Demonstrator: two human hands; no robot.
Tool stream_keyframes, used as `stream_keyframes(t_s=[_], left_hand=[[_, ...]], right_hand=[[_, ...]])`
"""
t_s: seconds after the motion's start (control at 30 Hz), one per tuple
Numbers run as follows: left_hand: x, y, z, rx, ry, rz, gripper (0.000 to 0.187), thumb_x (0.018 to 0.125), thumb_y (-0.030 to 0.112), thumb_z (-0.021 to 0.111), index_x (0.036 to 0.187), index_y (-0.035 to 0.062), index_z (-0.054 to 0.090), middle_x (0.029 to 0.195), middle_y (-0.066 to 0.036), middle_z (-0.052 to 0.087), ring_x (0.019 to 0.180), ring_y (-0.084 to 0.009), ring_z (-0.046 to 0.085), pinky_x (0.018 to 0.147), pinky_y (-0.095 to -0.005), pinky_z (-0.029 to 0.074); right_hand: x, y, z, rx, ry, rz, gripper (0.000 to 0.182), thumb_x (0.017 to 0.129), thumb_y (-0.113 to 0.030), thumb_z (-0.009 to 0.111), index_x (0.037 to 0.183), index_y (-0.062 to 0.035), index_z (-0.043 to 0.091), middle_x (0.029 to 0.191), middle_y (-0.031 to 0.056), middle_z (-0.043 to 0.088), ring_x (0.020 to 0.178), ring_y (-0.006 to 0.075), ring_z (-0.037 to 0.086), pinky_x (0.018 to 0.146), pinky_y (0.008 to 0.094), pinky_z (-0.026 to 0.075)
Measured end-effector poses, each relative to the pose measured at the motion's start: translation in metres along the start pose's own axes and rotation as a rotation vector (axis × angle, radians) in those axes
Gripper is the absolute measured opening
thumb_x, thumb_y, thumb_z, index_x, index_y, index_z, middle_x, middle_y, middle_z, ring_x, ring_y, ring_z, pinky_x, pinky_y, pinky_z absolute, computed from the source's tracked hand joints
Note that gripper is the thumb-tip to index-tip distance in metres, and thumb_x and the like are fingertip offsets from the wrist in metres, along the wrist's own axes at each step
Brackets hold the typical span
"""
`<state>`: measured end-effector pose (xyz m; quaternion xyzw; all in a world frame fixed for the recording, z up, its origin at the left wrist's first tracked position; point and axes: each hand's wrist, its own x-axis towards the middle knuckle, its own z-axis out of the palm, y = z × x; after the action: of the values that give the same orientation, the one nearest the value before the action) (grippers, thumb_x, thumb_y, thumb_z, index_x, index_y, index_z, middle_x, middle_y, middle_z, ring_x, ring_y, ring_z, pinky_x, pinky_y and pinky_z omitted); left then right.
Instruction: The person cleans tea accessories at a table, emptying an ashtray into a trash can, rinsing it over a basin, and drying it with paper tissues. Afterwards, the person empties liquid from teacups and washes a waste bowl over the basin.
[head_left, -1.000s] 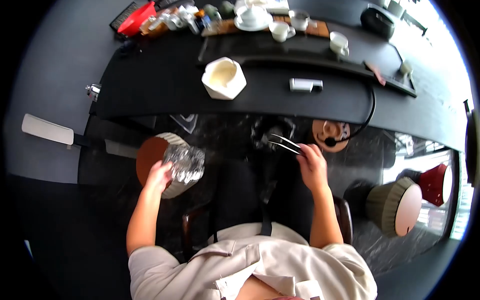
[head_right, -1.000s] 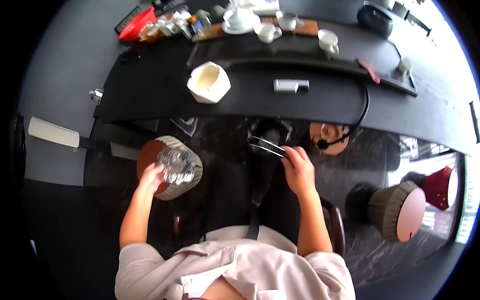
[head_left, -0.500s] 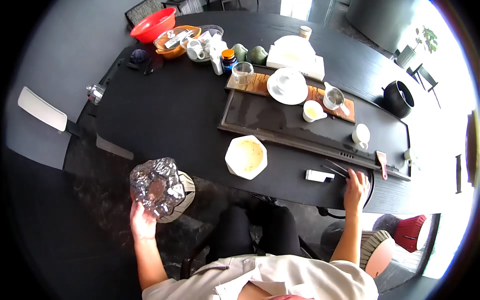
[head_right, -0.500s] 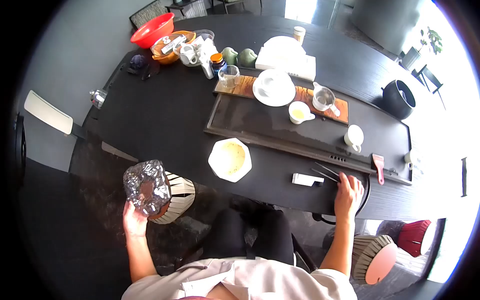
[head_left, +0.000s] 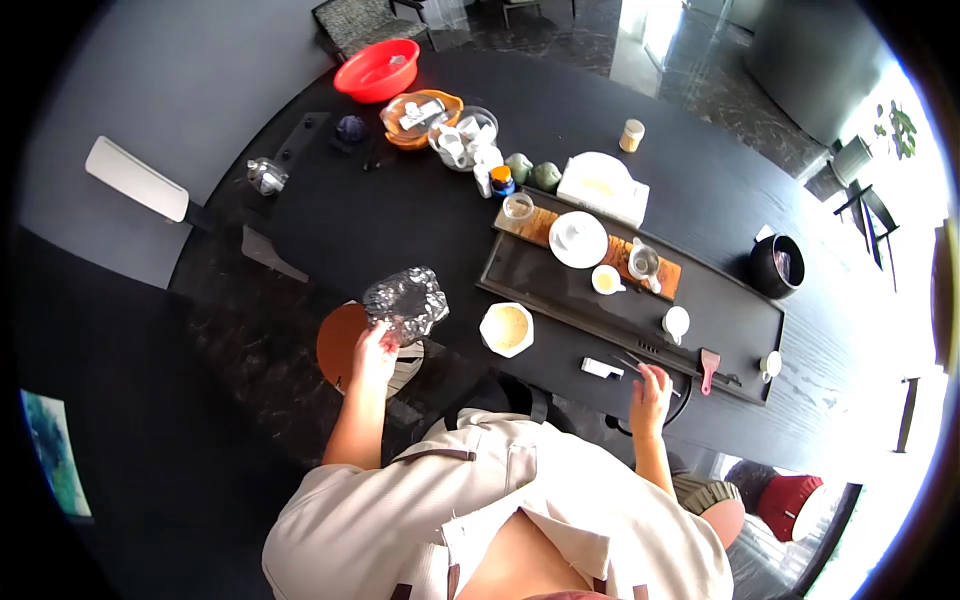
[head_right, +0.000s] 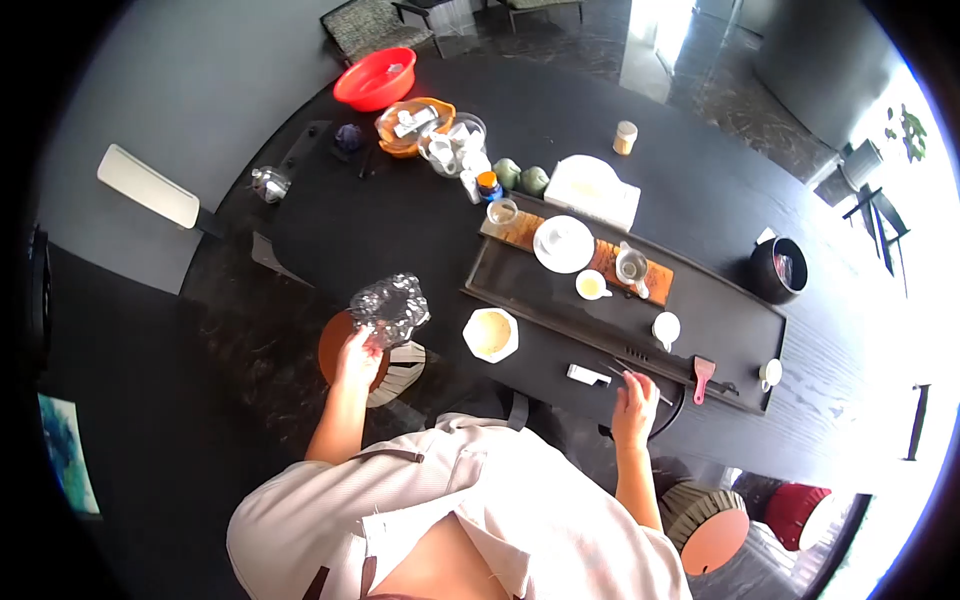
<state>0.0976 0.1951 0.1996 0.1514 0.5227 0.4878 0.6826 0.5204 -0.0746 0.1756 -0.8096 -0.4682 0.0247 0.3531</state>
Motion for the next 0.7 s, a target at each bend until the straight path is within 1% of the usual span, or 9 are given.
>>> stream_keyframes(t_s=[0.13, 0.27, 0.43, 0.47, 0.5, 0.53, 0.57, 0.6, 0.7], left_hand=[[0.035, -0.016, 0.004, 0.061, 0.108, -0.097, 0.009, 0.092, 0.020, 0.061, 0.090, 0.0115, 0.059, 0.078, 0.000, 0.061, 0.067, -0.0107, 0.057, 0.062, -0.0243, 0.045], [0.069, -0.030, 0.013, 0.068, 0.081, -0.147, 0.009, 0.092, 0.021, 0.060, 0.087, 0.0132, 0.061, 0.072, 0.002, 0.058, 0.065, -0.0094, 0.054, 0.061, -0.0242, 0.044], [0.120, -0.022, 0.015, 0.109, -0.061, -0.158, 0.005, 0.092, 0.015, 0.060, 0.095, 0.0116, 0.058, 0.082, -0.002, 0.062, 0.066, -0.0110, 0.057, 0.058, -0.0239, 0.047], [0.130, -0.018, 0.018, 0.131, -0.037, -0.165, 0.005, 0.091, 0.014, 0.061, 0.095, 0.0122, 0.058, 0.082, -0.001, 0.063, 0.066, -0.0110, 0.057, 0.055, -0.0231, 0.046], [0.149, -0.013, 0.018, 0.149, -0.103, -0.189, 0.005, 0.091, 0.015, 0.061, 0.094, 0.0118, 0.058, 0.082, -0.001, 0.063, 0.067, -0.0112, 0.058, 0.057, -0.0237, 0.047], [0.162, -0.006, 0.012, 0.174, -0.168, -0.224, 0.005, 0.091, 0.015, 0.061, 0.094, 0.0115, 0.058, 0.082, -0.001, 0.063, 0.068, -0.0115, 0.058, 0.059, -0.0242, 0.048], [0.165, 0.003, 0.007, 0.234, -0.168, -0.241, 0.006, 0.091, 0.015, 0.060, 0.095, 0.0113, 0.058, 0.084, -0.002, 0.064, 0.070, -0.0118, 0.059, 0.061, -0.0250, 0.049], [0.176, 0.010, 0.018, 0.270, -0.193, -0.240, 0.006, 0.091, 0.015, 0.060, 0.095, 0.0111, 0.059, 0.086, -0.002, 0.065, 0.071, -0.0122, 0.060, 0.064, -0.0258, 0.050], [0.211, 0.032, 0.014, 0.318, -0.403, -0.339, 0.014, 0.092, 0.014, 0.058, 0.105, 0.0095, 0.057, 0.096, -0.004, 0.066, 0.081, -0.0136, 0.063, 0.071, -0.0283, 0.053]], right_hand=[[0.008, -0.038, 0.010, 0.130, -0.057, -0.046, 0.027, 0.077, 0.001, 0.063, 0.103, -0.0059, 0.064, 0.099, 0.0138, 0.061, 0.094, 0.0328, 0.058, 0.082, 0.0392, 0.049], [0.025, -0.084, 0.025, 0.225, -0.173, -0.092, 0.023, 0.079, 0.000, 0.062, 0.101, -0.0058, 0.065, 0.094, 0.0119, 0.063, 0.090, 0.0321, 0.060, 0.077, 0.0383, 0.050], [0.024, -0.106, 0.074, 0.329, -0.249, 0.086, 0.022, 0.085, -0.002, 0.059, 0.107, -0.0030, 0.062, 0.095, 0.0161, 0.064, 0.086, 0.0332, 0.063, 0.075, 0.0380, 0.051], [0.013, -0.097, 0.093, 0.300, -0.192, 0.070, 0.028, 0.086, -0.001, 0.060, 0.113, -0.0045, 0.060, 0.093, 0.0144, 0.063, 0.078, 0.0246, 0.063, 0.069, 0.0316, 0.052], [0.009, -0.105, 0.100, 0.266, -0.207, 0.185, 0.037, 0.085, -0.001, 0.061, 0.121, -0.0057, 0.056, 0.095, 0.0151, 0.063, 0.080, 0.0241, 0.062, 0.072, 0.0317, 0.052], [-0.001, -0.107, 0.112, 0.233, -0.202, 0.232, 0.048, 0.082, -0.005, 0.065, 0.128, -0.0050, 0.050, 0.101, 0.0164, 0.061, 0.079, 0.0286, 0.062, 0.074, 0.0361, 0.052], [-0.004, -0.124, 0.116, 0.276, -0.279, 0.475, 0.061, 0.079, -0.006, 0.070, 0.134, -0.0055, 0.044, 0.112, 0.0156, 0.056, 0.078, 0.0244, 0.061, 0.073, 0.0342, 0.052], [-0.008, -0.133, 0.126, 0.285, -0.267, 0.602, 0.074, 0.076, -0.009, 0.075, 0.139, -0.0065, 0.037, 0.120, 0.0146, 0.051, 0.083, 0.0214, 0.060, 0.075, 0.0331, 0.052], [-0.009, -0.179, 0.152, 0.222, -0.268, 0.707, 0.099, 0.069, -0.014, 0.082, 0.147, -0.0094, 0.021, 0.132, 0.0166, 0.042, 0.104, 0.0286, 0.055, 0.087, 0.0374, 0.050]])
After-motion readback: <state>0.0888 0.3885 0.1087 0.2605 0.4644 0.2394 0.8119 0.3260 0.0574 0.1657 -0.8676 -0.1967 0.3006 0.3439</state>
